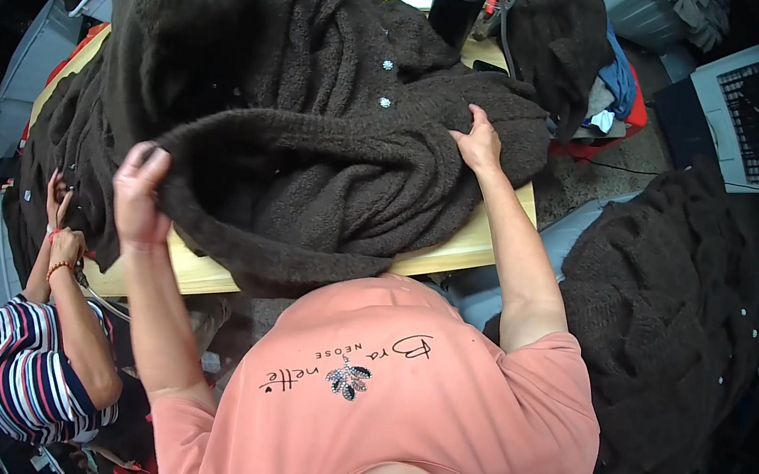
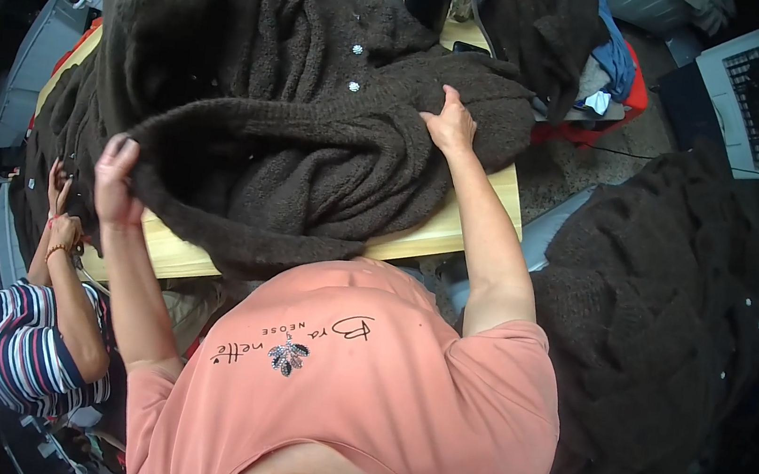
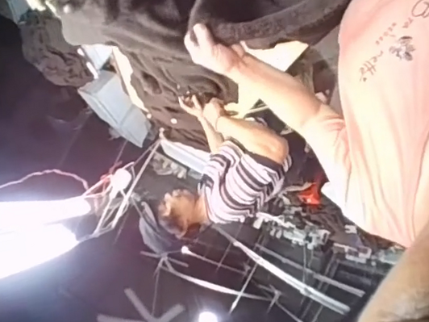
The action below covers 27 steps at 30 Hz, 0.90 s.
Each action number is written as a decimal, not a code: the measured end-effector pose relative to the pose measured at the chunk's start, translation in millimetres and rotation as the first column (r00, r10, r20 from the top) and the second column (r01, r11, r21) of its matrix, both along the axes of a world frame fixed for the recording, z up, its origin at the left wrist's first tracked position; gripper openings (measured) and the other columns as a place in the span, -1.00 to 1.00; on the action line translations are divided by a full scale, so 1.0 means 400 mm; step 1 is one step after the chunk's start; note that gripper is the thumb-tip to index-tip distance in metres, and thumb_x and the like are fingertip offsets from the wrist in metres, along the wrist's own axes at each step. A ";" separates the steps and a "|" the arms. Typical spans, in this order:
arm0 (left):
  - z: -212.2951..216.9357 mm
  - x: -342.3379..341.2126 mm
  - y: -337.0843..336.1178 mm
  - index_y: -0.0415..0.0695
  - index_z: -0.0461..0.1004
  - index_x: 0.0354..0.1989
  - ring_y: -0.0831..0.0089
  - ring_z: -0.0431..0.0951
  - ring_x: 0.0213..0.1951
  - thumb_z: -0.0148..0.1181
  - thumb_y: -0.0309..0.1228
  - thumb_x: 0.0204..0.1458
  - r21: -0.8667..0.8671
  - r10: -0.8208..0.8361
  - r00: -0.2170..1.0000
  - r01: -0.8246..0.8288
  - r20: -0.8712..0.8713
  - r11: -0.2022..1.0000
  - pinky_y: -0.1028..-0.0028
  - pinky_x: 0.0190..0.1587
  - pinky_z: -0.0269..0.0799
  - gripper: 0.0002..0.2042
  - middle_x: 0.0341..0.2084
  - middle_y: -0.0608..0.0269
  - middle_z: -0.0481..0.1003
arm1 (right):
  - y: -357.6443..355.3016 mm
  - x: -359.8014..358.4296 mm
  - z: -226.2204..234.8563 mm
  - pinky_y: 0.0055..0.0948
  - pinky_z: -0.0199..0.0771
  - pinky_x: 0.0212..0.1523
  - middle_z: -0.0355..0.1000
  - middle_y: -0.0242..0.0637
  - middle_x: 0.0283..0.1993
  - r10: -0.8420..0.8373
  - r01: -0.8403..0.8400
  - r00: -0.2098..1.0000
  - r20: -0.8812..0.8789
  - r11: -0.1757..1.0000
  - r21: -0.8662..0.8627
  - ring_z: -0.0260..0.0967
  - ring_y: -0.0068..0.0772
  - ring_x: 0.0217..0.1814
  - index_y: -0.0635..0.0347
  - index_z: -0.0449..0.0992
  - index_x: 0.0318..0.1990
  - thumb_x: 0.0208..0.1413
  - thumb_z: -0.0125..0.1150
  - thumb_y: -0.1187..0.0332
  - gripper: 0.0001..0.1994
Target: Inspecting a fleece garment and using a small trimmer to remove loose threads.
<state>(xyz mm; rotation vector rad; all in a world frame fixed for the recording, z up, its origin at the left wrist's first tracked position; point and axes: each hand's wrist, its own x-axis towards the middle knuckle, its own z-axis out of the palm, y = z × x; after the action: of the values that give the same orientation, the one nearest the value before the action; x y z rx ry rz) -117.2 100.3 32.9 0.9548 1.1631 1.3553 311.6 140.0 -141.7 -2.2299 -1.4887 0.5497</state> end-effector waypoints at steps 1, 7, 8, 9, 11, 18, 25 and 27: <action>-0.020 0.022 -0.025 -0.30 0.43 -0.29 0.58 0.47 -0.47 0.08 -0.60 -0.08 -0.057 -0.019 1.000 0.019 0.010 0.998 0.67 -0.38 0.39 -0.85 -0.43 0.24 0.49 | -0.005 0.007 -0.025 -0.26 0.27 0.05 0.32 -0.03 0.05 0.033 -0.032 0.995 -0.090 0.999 0.009 0.26 0.01 0.09 0.18 0.23 0.11 -0.20 0.30 0.25 -0.36; -0.179 0.017 -0.126 -0.30 0.41 -0.25 0.50 0.49 -0.37 -0.01 -0.67 -0.14 -0.175 -0.052 0.971 0.094 0.233 0.980 0.56 -0.24 0.41 -0.78 -0.38 0.19 0.50 | 0.026 0.015 -0.047 -0.53 0.29 -0.03 0.42 -0.25 -0.17 0.197 0.023 0.694 -0.692 0.955 0.294 0.35 -0.46 -0.13 0.42 0.34 -0.05 -0.17 0.29 0.39 -0.51; -0.183 0.022 -0.131 -0.29 0.41 -0.26 0.50 0.49 -0.36 0.00 -0.67 -0.14 -0.189 -0.064 0.973 0.108 0.224 0.976 0.55 -0.22 0.40 -0.78 -0.38 0.20 0.50 | 0.024 0.020 -0.025 -0.57 0.30 -0.07 0.42 -0.24 -0.18 0.127 0.062 0.528 -0.839 0.980 0.187 0.34 -0.51 -0.16 0.40 0.37 -0.08 -0.13 0.29 0.34 -0.55; -0.158 0.057 -0.130 -0.27 0.43 -0.30 0.56 0.47 -0.42 0.00 -0.72 -0.17 -0.209 -0.014 0.980 0.056 0.200 0.976 0.65 -0.33 0.38 -0.78 -0.44 0.25 0.50 | 0.038 0.019 -0.018 -0.55 0.31 -0.07 0.42 -0.22 -0.18 0.051 0.106 0.599 -0.799 0.984 0.143 0.34 -0.50 -0.16 0.40 0.39 -0.10 -0.15 0.32 0.29 -0.53; -0.154 0.067 -0.120 -0.27 0.43 -0.32 0.56 0.47 -0.42 0.00 -0.72 -0.18 -0.189 -0.032 0.978 0.072 0.205 0.979 0.64 -0.32 0.38 -0.78 -0.44 0.26 0.50 | 0.066 0.015 -0.020 -0.56 0.35 -0.12 0.44 -0.24 -0.20 -0.054 0.186 0.660 -0.749 0.978 0.093 0.35 -0.50 -0.21 0.38 0.44 -0.14 -0.17 0.35 0.32 -0.57; -0.161 0.058 -0.115 -0.29 0.42 -0.32 0.48 0.50 -0.39 -0.03 -0.68 -0.17 -0.183 -0.032 0.969 0.079 0.247 0.980 0.56 -0.24 0.40 -0.80 -0.41 0.21 0.51 | 0.057 -0.012 0.009 -0.59 0.38 -0.18 0.47 -0.31 -0.29 0.138 0.067 0.406 -0.903 0.981 0.180 0.38 -0.56 -0.29 0.34 0.49 -0.22 -0.16 0.26 0.55 -0.74; -0.097 0.028 -0.088 -0.29 0.44 -0.33 0.49 0.50 -0.38 0.02 -0.67 -0.11 -0.094 0.017 0.974 0.005 0.226 0.996 0.55 -0.24 0.43 -0.85 -0.42 0.20 0.50 | -0.046 -0.096 0.186 -0.57 0.41 -0.25 0.48 -0.34 -0.32 0.571 -0.447 0.461 -0.679 0.810 0.379 0.40 -0.54 -0.31 0.24 0.53 -0.29 -0.17 0.17 0.59 -0.79; 0.004 0.037 -0.077 -0.33 0.43 -0.32 0.45 0.50 -0.35 -0.01 -0.67 -0.10 0.026 -0.014 0.980 0.009 0.199 1.000 0.51 -0.22 0.43 -0.84 -0.38 0.14 0.49 | -0.136 -0.155 0.313 -0.55 0.41 -0.28 0.47 -0.27 -0.36 0.852 -0.831 0.045 -0.521 0.322 0.455 0.42 -0.42 -0.34 0.22 0.53 -0.32 -0.22 0.11 0.58 -0.77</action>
<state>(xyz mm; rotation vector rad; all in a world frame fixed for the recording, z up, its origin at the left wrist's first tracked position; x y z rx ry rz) -102.2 69.5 34.4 0.8213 0.9895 1.4242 249.8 85.6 -16.7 -0.5207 -2.1276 1.5014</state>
